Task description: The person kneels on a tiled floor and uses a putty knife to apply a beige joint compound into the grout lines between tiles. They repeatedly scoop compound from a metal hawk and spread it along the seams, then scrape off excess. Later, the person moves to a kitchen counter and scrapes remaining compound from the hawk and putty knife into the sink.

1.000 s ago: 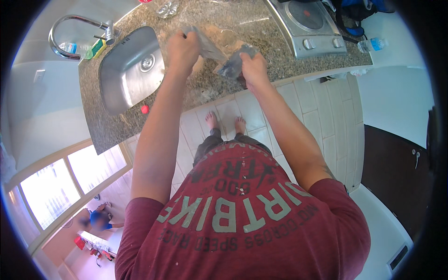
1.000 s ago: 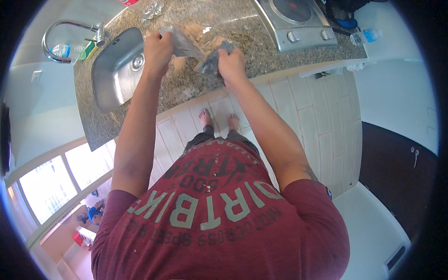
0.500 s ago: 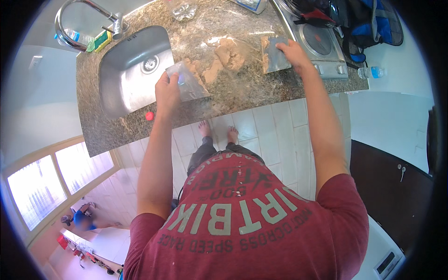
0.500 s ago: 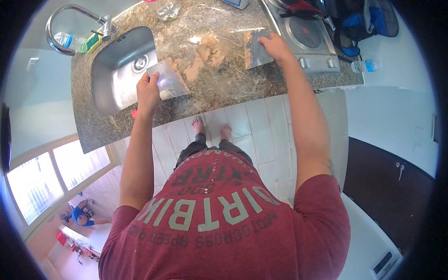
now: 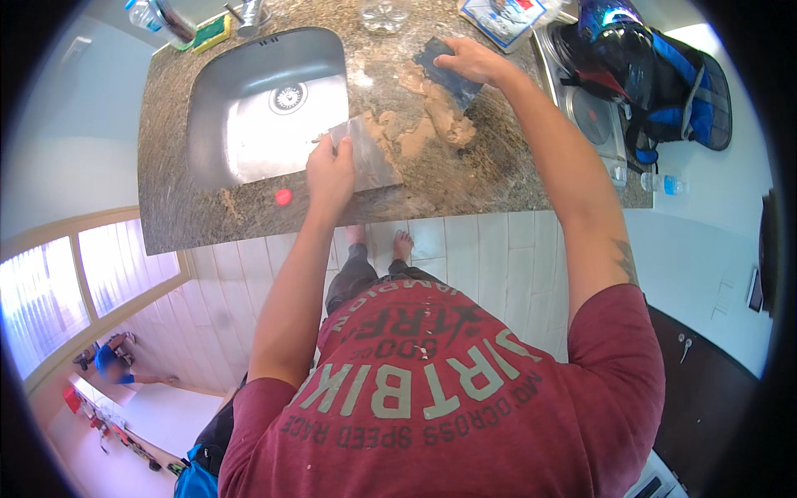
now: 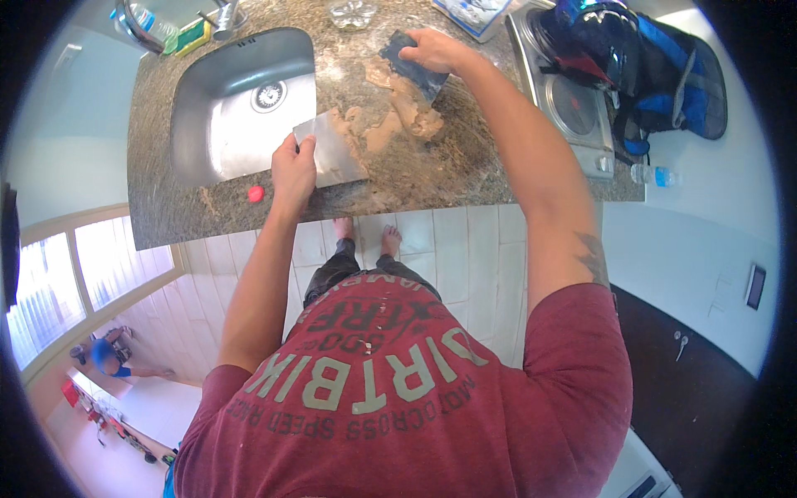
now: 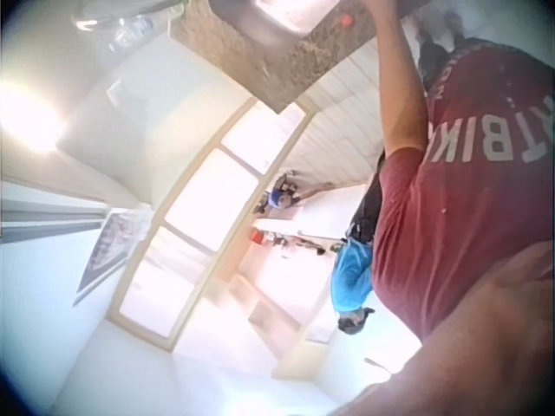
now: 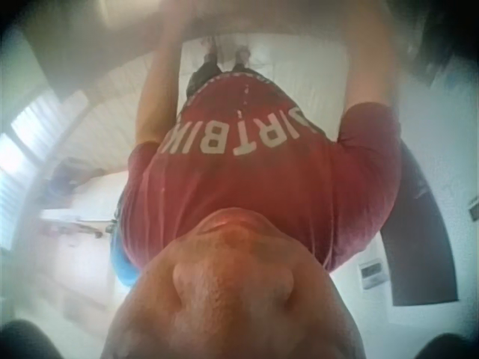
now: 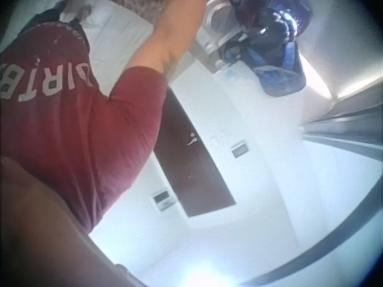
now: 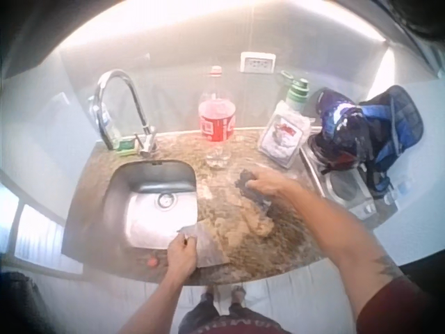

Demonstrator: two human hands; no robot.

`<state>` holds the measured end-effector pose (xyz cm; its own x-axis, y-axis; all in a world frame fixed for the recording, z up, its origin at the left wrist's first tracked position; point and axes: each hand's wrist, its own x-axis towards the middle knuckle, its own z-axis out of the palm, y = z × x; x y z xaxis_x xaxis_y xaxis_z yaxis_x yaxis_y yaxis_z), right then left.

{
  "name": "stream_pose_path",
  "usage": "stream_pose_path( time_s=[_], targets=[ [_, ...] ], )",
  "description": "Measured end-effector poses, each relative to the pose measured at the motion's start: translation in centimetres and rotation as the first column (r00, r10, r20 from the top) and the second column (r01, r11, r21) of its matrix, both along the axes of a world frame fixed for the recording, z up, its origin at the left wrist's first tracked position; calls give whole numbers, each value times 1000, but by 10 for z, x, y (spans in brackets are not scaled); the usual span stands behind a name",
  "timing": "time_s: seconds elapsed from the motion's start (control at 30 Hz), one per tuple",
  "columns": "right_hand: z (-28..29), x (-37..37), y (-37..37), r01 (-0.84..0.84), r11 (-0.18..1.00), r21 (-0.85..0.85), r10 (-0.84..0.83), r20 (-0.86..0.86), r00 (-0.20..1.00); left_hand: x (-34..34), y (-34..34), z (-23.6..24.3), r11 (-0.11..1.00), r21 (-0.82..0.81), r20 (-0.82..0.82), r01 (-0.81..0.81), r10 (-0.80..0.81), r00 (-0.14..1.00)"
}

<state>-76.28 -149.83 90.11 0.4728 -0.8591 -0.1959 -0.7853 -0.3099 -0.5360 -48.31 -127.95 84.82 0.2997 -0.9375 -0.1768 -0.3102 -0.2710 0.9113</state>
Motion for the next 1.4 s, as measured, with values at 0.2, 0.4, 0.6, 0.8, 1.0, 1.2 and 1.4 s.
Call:
stream_pose_path(
  time_s=[0.2, 0.4, 0.6, 0.8, 1.0, 1.2, 1.4],
  targets=[
    [45, 44, 39, -232, 972, -37, 226, -123, 966, 7, -33, 14, 999, -42, 82, -24, 28, 996],
    [64, -21, 69, 205, 979, 2, -197, 288, 937, 14, -24, 15, 999, -50, 35, -10, 12, 999],
    [11, -112, 125, 651, 692, 313, -721, 344, 601, 8, -36, 10, 998, -35, 161, 49, -43, 986],
    [-35, -116, 157, 653, 647, 393, -759, 416, 502, -35, -69, 11, 993, -82, 151, 83, -70, 986],
    [-25, -51, 145, 611, 703, 364, -710, 405, 575, -79, -78, 28, 979, -16, 102, 202, -199, 975],
    [30, -15, 126, 446, 890, 94, -448, 363, 817, -96, -78, 53, 947, -131, 156, 292, -271, 950],
    [67, -11, 133, 321, 944, -76, -301, 201, 932, -69, -66, 71, 957, -40, 130, 287, -280, 951]
  ],
)
